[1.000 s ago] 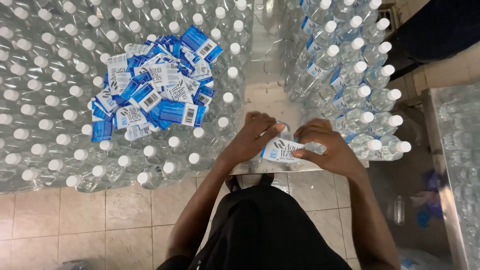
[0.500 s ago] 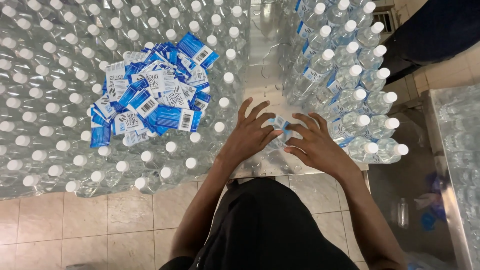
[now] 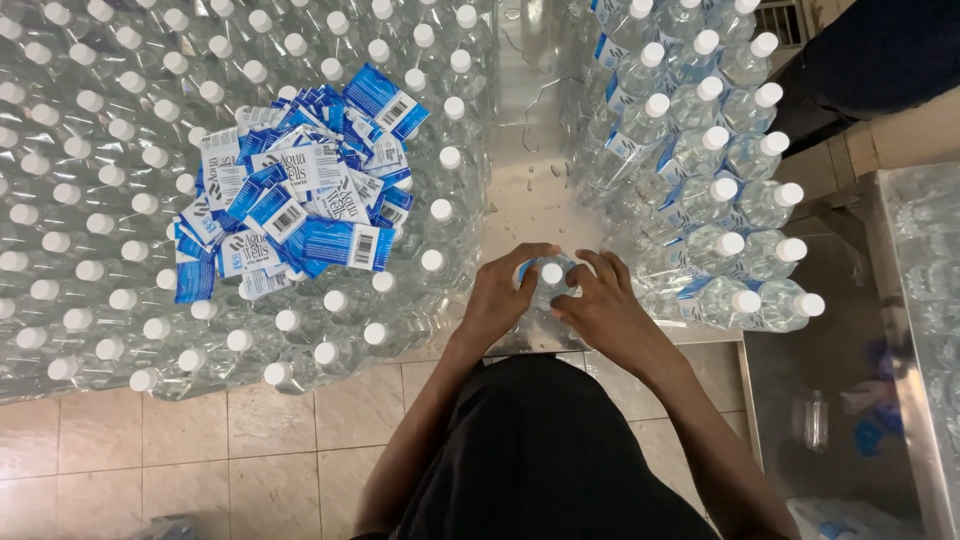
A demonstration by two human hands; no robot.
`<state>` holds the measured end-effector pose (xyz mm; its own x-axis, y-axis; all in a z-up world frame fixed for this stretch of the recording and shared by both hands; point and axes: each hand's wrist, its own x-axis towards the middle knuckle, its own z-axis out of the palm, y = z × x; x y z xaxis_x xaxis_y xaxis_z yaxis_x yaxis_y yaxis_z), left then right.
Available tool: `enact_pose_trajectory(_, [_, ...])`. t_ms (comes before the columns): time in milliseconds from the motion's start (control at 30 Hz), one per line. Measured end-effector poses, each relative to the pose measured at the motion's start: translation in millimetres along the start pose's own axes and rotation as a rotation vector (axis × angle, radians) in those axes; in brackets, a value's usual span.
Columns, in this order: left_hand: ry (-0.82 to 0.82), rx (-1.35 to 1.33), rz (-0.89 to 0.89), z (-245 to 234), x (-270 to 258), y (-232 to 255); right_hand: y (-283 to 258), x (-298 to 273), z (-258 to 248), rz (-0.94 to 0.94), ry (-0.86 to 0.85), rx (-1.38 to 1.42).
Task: Manually applying small adhesive labels to the caps of plastic water bottles arranged on a production table.
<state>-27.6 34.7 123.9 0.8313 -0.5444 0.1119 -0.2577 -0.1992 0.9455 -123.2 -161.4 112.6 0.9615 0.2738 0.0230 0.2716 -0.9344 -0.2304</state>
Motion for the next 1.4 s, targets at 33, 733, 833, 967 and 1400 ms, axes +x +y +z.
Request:
enact_pose_trajectory(33, [-0.008,0.005,-0.018,0.7,-0.6,-0.9,-0.2,0.0,2.0,0.005,-0.023,0.030])
enact_pose_trajectory(733, [-0.137,0.249,-0.177,6.7,5.4,-1.2,-31.1,25.1,3.6,0.587,0.311,0.566])
enact_pose_trajectory(833, [-0.162,0.339,-0.199,5.6,10.9,1.2,-24.6,30.6,12.0,0.583,0.310,0.469])
enact_pose_trajectory(967, [-0.200,0.353,-0.247,10.5,7.2,-20.3,-13.0,31.2,33.7,0.560,0.250,0.363])
enact_pose_trajectory(1400, [-0.216,-0.017,-0.350,-0.1,-9.2,4.5,-52.4,15.2,-8.7,0.619,0.202,0.800])
